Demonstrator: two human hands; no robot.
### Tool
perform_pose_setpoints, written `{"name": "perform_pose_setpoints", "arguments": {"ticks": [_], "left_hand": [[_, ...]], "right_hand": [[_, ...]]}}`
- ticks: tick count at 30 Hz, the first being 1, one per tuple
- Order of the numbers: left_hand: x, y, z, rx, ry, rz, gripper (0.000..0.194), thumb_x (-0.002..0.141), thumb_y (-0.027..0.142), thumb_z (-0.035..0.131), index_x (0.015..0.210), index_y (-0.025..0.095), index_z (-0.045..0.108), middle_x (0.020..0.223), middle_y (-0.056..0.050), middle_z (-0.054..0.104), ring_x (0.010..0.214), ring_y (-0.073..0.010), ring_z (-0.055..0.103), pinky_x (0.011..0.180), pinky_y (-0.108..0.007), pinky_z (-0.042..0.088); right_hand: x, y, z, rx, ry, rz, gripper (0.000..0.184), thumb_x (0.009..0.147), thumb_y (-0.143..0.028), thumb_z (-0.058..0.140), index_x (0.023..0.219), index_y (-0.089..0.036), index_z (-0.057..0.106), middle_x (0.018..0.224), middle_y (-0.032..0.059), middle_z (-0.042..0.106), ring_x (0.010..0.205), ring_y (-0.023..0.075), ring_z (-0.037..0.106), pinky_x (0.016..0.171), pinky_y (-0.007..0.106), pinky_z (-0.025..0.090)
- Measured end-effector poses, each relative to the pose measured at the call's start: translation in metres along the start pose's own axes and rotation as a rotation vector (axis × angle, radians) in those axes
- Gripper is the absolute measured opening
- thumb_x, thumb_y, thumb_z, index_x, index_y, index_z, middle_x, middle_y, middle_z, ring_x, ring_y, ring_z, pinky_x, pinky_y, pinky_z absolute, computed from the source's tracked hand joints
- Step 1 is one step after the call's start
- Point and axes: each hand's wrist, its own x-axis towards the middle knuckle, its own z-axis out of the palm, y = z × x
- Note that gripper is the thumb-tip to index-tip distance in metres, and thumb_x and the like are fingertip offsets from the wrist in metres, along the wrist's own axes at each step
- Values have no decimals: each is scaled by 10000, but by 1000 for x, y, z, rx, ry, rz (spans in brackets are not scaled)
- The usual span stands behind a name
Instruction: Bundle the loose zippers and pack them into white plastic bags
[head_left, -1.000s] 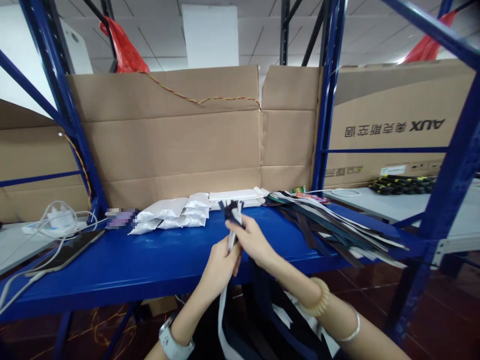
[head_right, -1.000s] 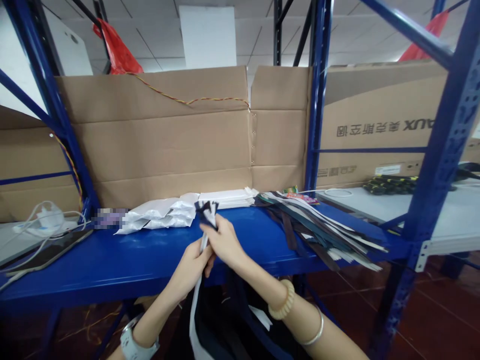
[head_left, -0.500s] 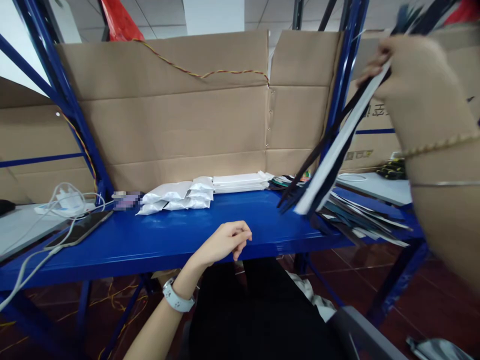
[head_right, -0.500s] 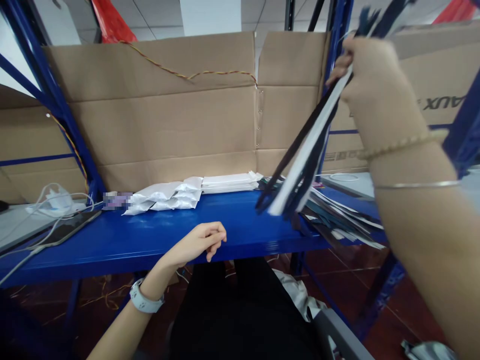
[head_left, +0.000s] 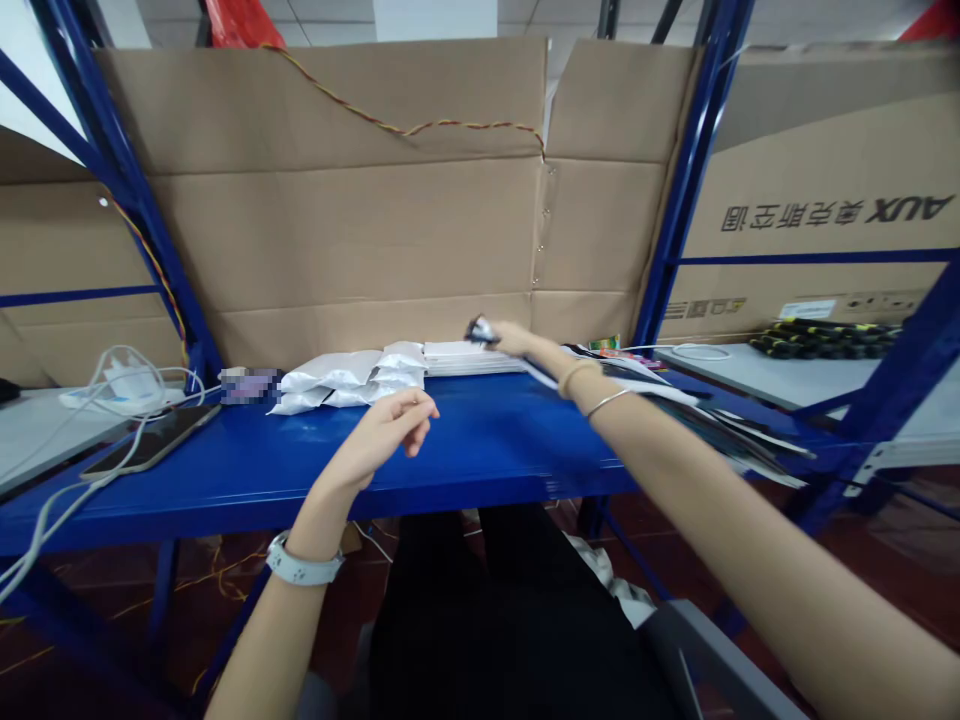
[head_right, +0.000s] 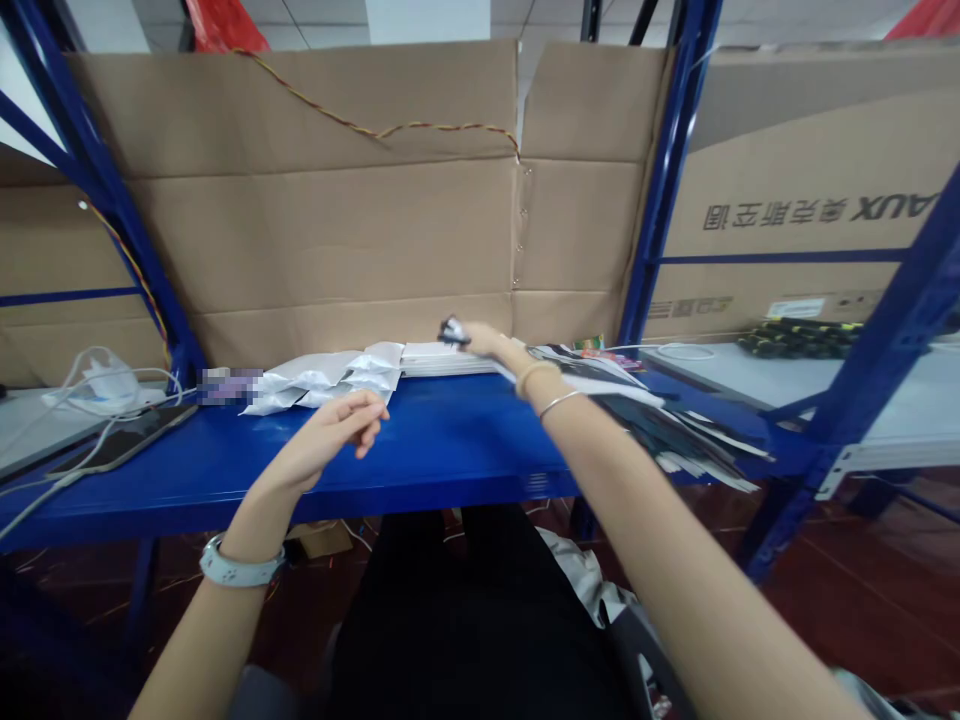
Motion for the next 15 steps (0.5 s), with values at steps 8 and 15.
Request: {"name": "perform_pose_setpoints", "arguments": {"ticks": [8, 15], "left_hand": [[-8, 2, -34, -27, 126, 12, 196, 875, 368, 495, 833, 185, 552, 594, 25, 464, 504, -71, 432, 491, -198, 341], [-4, -8, -46, 7, 168, -16, 188, 855, 365, 518, 809, 188, 565, 605, 14, 478, 503, -74, 428, 495, -206, 356]], "right_hand": [[18, 61, 74, -330, -539, -295, 641, 603, -209, 778, 1214, -164, 590, 1312, 104, 536, 1162, 282, 484, 985, 362, 350], [17, 76, 39, -573, -432, -447, 568, 677, -298, 737, 1202, -149, 578, 1208, 151, 564, 1072, 289, 495, 883, 366, 365]]}}
